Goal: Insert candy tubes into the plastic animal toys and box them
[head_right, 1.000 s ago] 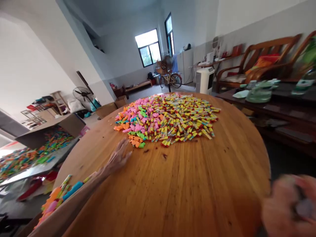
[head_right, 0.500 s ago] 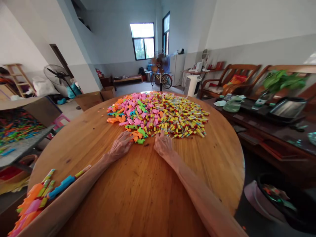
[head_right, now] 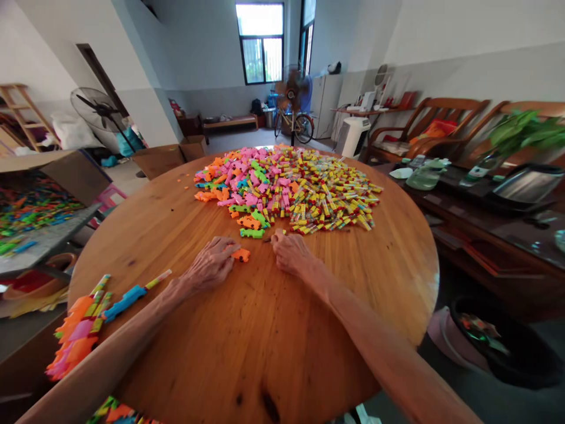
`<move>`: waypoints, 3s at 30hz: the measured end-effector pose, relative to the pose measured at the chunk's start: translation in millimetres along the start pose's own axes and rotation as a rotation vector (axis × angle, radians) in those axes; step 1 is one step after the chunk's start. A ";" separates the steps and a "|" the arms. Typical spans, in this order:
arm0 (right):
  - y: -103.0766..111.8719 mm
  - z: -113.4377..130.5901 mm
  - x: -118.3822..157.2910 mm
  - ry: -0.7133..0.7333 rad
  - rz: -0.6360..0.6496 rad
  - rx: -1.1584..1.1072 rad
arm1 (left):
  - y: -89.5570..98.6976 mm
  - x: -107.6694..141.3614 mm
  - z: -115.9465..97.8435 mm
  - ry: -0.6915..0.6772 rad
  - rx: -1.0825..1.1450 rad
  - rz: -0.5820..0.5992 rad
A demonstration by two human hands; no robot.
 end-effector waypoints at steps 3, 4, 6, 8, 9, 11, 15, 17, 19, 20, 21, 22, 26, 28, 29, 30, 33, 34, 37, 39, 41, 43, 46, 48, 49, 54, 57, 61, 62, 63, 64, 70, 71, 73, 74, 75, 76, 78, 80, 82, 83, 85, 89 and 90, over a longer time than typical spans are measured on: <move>4.5 13.5 23.9 0.066 -0.027 -0.060 | -5.8 -1.3 -0.2 0.015 -0.011 0.046; 6.9 16.9 31.1 0.073 -0.049 -0.100 | -8.3 -1.8 -0.1 0.015 -0.013 0.067; 11.7 21.0 43.1 0.054 -0.098 -0.177 | -11.5 -2.2 0.5 0.016 -0.003 0.089; 16.3 23.7 50.1 0.025 -0.154 -0.232 | -11.3 -1.8 1.5 0.031 0.025 0.082; 18.3 24.4 51.2 0.002 -0.180 -0.238 | -10.2 -1.2 1.8 0.044 0.046 0.073; 21.1 23.2 48.2 -0.075 -0.214 -0.229 | -7.9 0.9 0.8 0.066 0.096 0.067; 16.6 20.8 30.5 -0.159 -0.085 -0.170 | -5.3 5.3 -6.4 0.078 0.159 0.077; 12.2 22.0 22.9 -0.098 0.006 -0.154 | -4.5 6.4 -10.0 0.070 0.170 0.077; 9.1 22.0 19.7 -0.042 0.052 -0.154 | -4.5 7.1 -11.6 0.070 0.183 0.084; 8.0 22.0 19.9 -0.020 0.062 -0.155 | -4.7 7.4 -11.7 0.072 0.190 0.089; 7.1 22.4 21.3 0.001 0.067 -0.153 | -4.6 7.8 -11.6 0.076 0.198 0.093; 6.4 23.7 23.5 0.023 0.071 -0.148 | -4.5 8.1 -11.5 0.077 0.210 0.097; 10.7 36.9 34.8 0.088 0.042 -0.194 | -2.4 9.6 -14.0 0.043 0.269 0.105; 16.4 45.2 38.6 0.093 0.001 -0.268 | -1.2 10.2 -15.9 0.024 0.281 0.102; 19.0 48.9 39.7 0.090 -0.019 -0.305 | -0.7 10.4 -16.5 0.020 0.280 0.099; 20.6 51.7 40.4 0.079 -0.033 -0.334 | -0.5 10.6 -17.0 0.019 0.279 0.094; 20.6 57.4 40.9 0.057 -0.050 -0.386 | -0.3 11.1 -18.1 0.013 0.292 0.073; 19.1 58.3 40.8 0.053 -0.052 -0.390 | -0.6 11.3 -18.4 0.009 0.298 0.067; 14.4 59.6 41.0 0.056 -0.066 -0.407 | -1.4 11.5 -18.7 0.001 0.306 0.054; 12.3 59.9 41.6 0.068 -0.080 -0.414 | -2.0 11.7 -18.4 0.005 0.306 0.048; 11.2 60.6 42.5 0.090 -0.089 -0.414 | -2.4 12.0 -18.7 0.007 0.307 0.046; 10.6 61.0 43.4 0.101 -0.094 -0.416 | -3.1 12.6 -20.2 0.004 0.306 0.049; 11.2 61.6 44.0 0.114 -0.124 -0.457 | -4.5 13.7 -24.0 -0.012 0.296 0.054; 11.3 62.2 44.1 0.132 -0.143 -0.484 | -6.0 14.4 -26.7 -0.026 0.278 0.058; 10.9 62.5 44.1 0.142 -0.143 -0.490 | -6.9 14.6 -27.9 -0.034 0.264 0.058; 7.3 65.5 44.7 0.188 -0.061 -0.418 | -10.9 14.1 -32.2 -0.072 0.179 0.063; 7.2 68.2 46.1 0.224 -0.026 -0.340 | -11.1 13.4 -33.4 -0.070 0.176 0.063; 5.0 72.4 48.2 0.277 -0.010 -0.305 | -11.1 12.9 -33.0 -0.049 0.201 0.071; 4.0 73.3 48.6 0.288 -0.011 -0.312 | -11.4 13.1 -32.7 -0.048 0.207 0.074; 2.9 74.2 48.9 0.298 -0.012 -0.324 | -11.8 13.2 -32.3 -0.048 0.211 0.075; 1.8 74.8 49.1 0.304 -0.014 -0.336 | -11.9 13.5 -31.9 -0.049 0.216 0.071; 1.2 72.8 50.4 0.280 -0.017 -0.402 | -12.2 16.2 -29.1 -0.016 0.271 0.058; 1.7 72.1 50.7 0.272 -0.014 -0.417 | -12.4 16.8 -28.2 -0.006 0.285 0.056; 1.7 70.7 51.1 0.258 0.000 -0.448 | -12.9 18.0 -26.4 0.001 0.321 0.049; 1.1 70.4 51.0 0.258 0.007 -0.462 | -13.2 18.5 -25.5 -0.004 0.339 0.045; 0.2 70.1 50.8 0.260 0.012 -0.471 | -13.4 18.8 -24.6 -0.010 0.355 0.040; -1.0 70.3 50.5 0.266 0.016 -0.475 | -13.6 18.9 -23.6 -0.012 0.366 0.034; -3.1 70.8 49.6 0.270 0.013 -0.453 | -13.9 17.9 -22.5 -0.008 0.378 0.034; -3.7 72.7 49.7 0.267 0.006 -0.418 | -13.5 16.0 -23.7 0.001 0.379 0.041; -1.6 75.7 51.4 0.270 -0.002 -0.393 | -11.3 14.4 -27.5 -0.003 0.371 0.045; 0.8 76.5 52.5 0.267 -0.011 -0.396 | -9.4 14.3 -29.3 -0.006 0.361 0.043; 8.1 74.6 53.5 0.244 -0.057 -0.447 | -3.0 17.6 -29.9 -0.008 0.333 0.034; 20.6 49.7 44.9 0.066 -0.218 -0.490 | 23.0 42.6 -8.4 0.016 0.201 0.028; 20.6 39.7 40.2 -0.012 -0.246 -0.447 | 33.1 49.4 0.6 0.023 0.148 0.012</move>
Point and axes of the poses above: each hand's wrist, its own x-axis away from the middle knuckle, its own y-axis out of the back of the hand, z = x × y, the point moved 6 cm from there along -x, towards the middle knuckle, and after that the axes turned 14 degrees about -z, right-handed, at the moved point
